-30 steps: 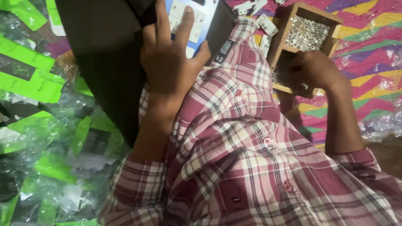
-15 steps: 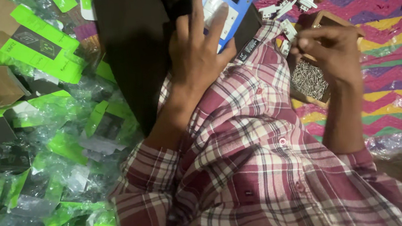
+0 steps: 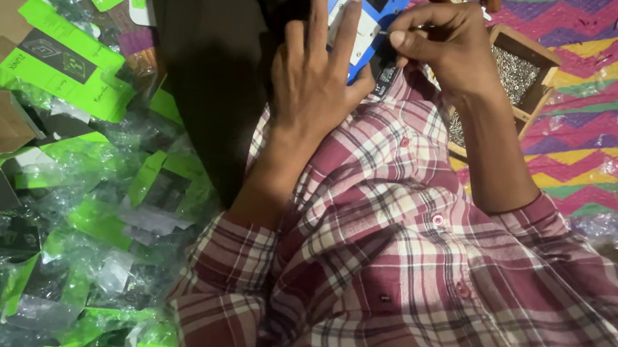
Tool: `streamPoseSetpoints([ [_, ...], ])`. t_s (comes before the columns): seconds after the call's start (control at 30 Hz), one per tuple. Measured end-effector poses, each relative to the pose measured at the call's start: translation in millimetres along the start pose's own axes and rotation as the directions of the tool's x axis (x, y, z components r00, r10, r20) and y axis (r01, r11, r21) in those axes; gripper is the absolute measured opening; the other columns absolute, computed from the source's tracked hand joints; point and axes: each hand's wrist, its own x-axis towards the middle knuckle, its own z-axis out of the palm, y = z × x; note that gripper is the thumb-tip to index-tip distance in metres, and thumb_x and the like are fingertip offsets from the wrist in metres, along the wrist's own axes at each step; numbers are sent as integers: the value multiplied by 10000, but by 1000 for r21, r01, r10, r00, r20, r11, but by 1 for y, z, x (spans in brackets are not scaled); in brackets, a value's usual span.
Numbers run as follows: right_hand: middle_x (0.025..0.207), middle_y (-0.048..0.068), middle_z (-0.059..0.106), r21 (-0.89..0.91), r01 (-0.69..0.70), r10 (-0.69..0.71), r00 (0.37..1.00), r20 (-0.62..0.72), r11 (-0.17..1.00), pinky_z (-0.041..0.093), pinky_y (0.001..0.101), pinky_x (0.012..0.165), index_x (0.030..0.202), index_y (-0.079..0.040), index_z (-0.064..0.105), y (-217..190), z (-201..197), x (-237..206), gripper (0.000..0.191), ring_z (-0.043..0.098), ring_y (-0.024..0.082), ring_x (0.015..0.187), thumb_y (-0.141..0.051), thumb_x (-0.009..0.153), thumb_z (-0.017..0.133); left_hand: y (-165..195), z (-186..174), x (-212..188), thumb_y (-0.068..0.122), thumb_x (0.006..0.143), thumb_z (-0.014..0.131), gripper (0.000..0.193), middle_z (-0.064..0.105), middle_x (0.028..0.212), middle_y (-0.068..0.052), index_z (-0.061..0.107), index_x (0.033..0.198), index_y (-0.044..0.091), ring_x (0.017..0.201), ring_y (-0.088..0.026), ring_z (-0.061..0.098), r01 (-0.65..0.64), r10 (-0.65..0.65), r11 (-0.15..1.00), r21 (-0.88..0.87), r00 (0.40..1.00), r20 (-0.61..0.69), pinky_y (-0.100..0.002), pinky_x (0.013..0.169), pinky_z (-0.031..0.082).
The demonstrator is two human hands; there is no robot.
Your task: The person assembles electrical components by inserting white switches into blue and green plastic backplates and securing them with screws. They handle multiple backplates and switches, using a screwdriver to tighten the screws.
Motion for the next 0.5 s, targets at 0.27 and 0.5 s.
streamPoseSetpoints([
  [0.27, 918, 48, 735, -79, 14, -14, 1000, 4, 997, 539, 218, 654, 1042, 40, 757, -1, 11, 2, 60, 645, 72, 707, 6, 995, 773, -1, 0, 0, 308, 809, 843, 761, 389, 1574, -202, 536, 1479, 119, 999, -310, 567, -7, 7, 1000, 3, 1000, 1, -392, 731, 567],
  [0.5, 922, 59, 713, -84, 60, -63, 997, -35, 995, 531, 223, 652, 1024, 39, 713, -2, 23, 1, 133, 638, 77, 719, 55, 955, 826, -1, -3, -1, 288, 780, 847, 734, 411, 1554, -218, 580, 1437, 100, 952, -308, 563, -42, 42, 999, 4, 999, -11, -388, 725, 571],
])
